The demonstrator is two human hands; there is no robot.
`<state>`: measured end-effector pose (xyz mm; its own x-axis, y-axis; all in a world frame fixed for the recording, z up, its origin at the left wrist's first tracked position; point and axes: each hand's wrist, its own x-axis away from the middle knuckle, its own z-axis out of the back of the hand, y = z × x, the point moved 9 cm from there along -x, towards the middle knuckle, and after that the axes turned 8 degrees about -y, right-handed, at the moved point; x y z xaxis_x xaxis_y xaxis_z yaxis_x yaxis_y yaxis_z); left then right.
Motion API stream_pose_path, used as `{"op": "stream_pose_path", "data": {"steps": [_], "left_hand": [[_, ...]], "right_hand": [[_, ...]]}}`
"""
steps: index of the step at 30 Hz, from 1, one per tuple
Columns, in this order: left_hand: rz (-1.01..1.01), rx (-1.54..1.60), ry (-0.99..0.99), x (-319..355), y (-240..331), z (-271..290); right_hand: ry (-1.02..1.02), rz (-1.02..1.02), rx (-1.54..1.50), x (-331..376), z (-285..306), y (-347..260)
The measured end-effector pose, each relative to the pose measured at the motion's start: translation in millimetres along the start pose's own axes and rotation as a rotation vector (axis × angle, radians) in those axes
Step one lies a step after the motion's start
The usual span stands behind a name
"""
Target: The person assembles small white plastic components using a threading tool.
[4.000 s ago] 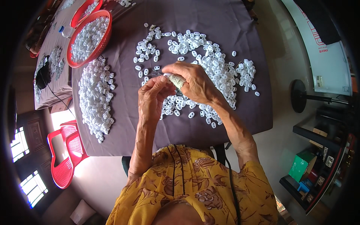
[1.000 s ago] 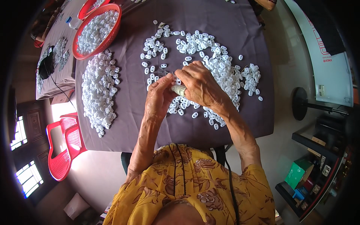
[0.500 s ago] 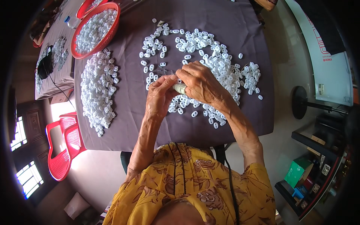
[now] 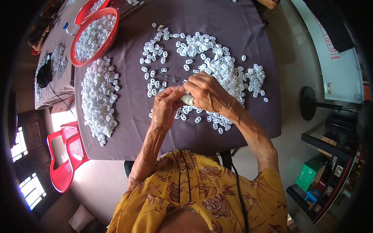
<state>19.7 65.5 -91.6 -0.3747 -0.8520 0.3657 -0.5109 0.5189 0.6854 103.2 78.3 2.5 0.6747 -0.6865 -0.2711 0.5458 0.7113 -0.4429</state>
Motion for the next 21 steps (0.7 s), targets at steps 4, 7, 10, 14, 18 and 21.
{"op": "stream_pose_path", "data": {"steps": [4, 7, 10, 14, 18, 21], "left_hand": [[0.037, 0.002, 0.005, 3, -5, 0], [0.057, 0.031, 0.011, 3, -9, 1], [0.072, 0.092, 0.013, 2, -13, 1], [0.099, 0.104, -0.032, 0, -13, -4], [0.075, 0.105, -0.002, 1, -12, -2], [0.093, 0.036, -0.008, 1, -16, -1]], "right_hand": [[0.008, 0.025, -0.012, 5, -4, -2], [0.033, 0.048, -0.015, 6, -1, -3], [0.044, 0.070, -0.033, 5, 2, -3], [0.028, 0.054, -0.052, 6, 1, 1], [0.045, 0.085, -0.062, 7, 3, -1], [0.001, 0.063, -0.058, 8, -1, 2]]}}
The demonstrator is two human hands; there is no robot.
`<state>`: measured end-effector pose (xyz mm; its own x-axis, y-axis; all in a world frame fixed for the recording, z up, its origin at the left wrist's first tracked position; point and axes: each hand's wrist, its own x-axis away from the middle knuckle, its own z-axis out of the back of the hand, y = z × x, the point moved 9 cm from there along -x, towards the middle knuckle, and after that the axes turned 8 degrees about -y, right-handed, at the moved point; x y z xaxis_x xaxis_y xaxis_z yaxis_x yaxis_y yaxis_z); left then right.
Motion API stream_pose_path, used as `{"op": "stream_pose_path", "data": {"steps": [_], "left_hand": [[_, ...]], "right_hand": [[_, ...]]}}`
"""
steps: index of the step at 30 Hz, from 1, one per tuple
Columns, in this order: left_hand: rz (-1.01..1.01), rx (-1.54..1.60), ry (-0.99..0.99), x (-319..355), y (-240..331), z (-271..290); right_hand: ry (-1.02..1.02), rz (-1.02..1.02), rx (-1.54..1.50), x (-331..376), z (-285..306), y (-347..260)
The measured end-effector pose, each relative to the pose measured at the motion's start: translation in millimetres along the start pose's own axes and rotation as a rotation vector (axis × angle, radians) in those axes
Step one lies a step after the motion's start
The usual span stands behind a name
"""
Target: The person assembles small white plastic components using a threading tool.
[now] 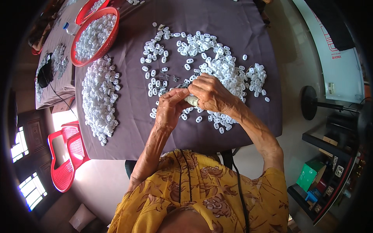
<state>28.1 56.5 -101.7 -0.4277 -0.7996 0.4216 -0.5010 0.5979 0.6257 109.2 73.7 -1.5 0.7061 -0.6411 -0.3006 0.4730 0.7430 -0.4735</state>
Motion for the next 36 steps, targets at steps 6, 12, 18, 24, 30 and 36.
{"op": "stream_pose_path", "data": {"steps": [6, 12, 18, 24, 30, 36], "left_hand": [[-0.050, -0.068, 0.034, 2, 18, 7], [-0.315, -0.237, 0.219, 19, 71, 70], [-0.358, -0.539, 0.415, 56, 96, 125], [-0.308, -0.582, 0.458, 66, 95, 134], [-0.136, -0.898, 0.463, 74, 88, 126], [-0.206, -1.075, 0.544, 85, 99, 126]], "right_hand": [[0.010, -0.037, 0.088, -11, -1, 0], [0.113, -0.189, 0.014, -16, -6, 29], [0.101, -0.242, 0.060, -56, -53, 63], [0.114, -0.185, 0.121, -74, -62, 60], [0.076, -0.261, -0.034, -68, -64, 75], [0.098, -0.393, -0.291, -47, -51, 78]]}}
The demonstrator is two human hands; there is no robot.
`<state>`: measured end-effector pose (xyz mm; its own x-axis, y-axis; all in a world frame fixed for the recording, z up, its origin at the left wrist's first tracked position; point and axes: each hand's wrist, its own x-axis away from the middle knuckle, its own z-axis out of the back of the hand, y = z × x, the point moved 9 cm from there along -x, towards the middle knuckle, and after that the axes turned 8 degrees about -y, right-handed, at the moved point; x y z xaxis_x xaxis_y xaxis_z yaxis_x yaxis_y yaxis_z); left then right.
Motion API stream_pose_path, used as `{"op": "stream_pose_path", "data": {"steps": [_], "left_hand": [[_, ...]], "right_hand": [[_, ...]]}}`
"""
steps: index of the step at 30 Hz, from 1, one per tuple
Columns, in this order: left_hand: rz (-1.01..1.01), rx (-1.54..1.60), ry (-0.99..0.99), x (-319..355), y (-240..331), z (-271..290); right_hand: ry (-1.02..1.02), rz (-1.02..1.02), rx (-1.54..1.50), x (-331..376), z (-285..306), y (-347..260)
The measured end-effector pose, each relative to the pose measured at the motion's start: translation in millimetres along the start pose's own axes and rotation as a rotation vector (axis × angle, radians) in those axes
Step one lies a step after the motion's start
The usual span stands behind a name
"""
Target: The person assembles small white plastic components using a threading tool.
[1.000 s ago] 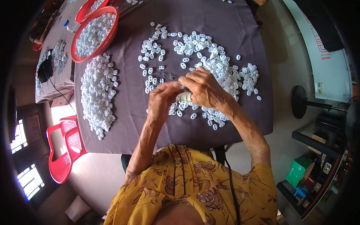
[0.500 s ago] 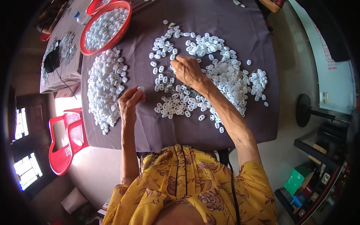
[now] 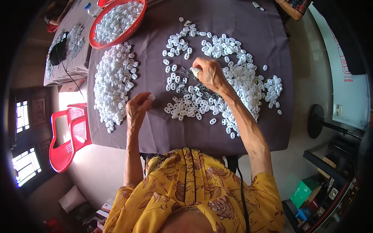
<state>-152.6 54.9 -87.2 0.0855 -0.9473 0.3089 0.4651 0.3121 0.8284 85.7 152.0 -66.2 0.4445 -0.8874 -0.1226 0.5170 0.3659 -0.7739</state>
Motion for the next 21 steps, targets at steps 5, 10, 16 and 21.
{"op": "stream_pose_path", "data": {"steps": [5, 10, 16, 21], "left_hand": [[-0.094, -0.236, 0.341, -2, -4, 55], [-0.195, -0.282, 0.411, 3, 42, 46], [-0.062, 0.662, -0.300, 1, 67, -74], [-0.027, 0.755, -0.317, 10, 52, -95]], "right_hand": [[-0.004, -0.086, -0.118, 11, 6, -7], [-0.047, -0.168, -0.269, 24, 11, -11], [-0.060, -0.143, -0.371, 37, -3, -45], [-0.062, -0.169, -0.355, 63, -13, -49]]}}
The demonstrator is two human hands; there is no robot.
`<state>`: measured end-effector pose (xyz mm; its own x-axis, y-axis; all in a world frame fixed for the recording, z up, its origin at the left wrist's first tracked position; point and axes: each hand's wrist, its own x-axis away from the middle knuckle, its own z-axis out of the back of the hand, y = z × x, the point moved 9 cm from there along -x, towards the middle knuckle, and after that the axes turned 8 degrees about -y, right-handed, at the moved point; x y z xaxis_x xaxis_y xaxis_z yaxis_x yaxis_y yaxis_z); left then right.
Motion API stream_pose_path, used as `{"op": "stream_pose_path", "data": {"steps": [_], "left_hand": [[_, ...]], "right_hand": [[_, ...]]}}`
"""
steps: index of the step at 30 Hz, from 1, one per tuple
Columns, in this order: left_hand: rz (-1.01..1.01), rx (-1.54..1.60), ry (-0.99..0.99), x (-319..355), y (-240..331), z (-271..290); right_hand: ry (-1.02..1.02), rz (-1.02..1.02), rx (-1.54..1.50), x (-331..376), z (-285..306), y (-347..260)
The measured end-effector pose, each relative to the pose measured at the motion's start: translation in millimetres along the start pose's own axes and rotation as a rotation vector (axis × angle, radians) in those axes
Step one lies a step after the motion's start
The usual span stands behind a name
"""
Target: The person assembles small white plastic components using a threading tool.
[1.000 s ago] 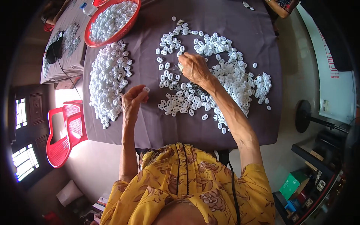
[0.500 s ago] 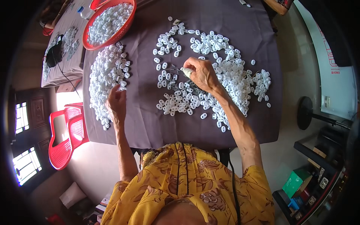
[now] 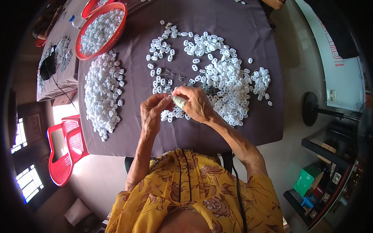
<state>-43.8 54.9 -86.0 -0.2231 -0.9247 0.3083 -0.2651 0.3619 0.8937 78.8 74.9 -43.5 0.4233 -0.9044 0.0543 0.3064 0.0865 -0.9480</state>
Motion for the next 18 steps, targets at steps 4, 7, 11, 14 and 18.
{"op": "stream_pose_path", "data": {"steps": [4, 7, 11, 14, 18], "left_hand": [[0.058, 0.086, 0.013, -2, -12, 3], [0.060, 0.138, 0.033, -2, -11, 8], [0.063, 0.150, 0.036, -3, -15, 12], [0.046, 0.160, 0.025, -4, -14, 12], [0.043, 0.164, 0.082, -5, -12, 25]], "right_hand": [[0.048, 0.100, 0.191, 3, 17, 6], [0.154, 0.156, 0.360, -10, 41, 3], [0.120, 0.276, 0.526, -48, 26, 6], [0.127, 0.372, 0.659, -73, 9, 15], [0.103, 0.398, 0.815, -85, -9, 12]]}}
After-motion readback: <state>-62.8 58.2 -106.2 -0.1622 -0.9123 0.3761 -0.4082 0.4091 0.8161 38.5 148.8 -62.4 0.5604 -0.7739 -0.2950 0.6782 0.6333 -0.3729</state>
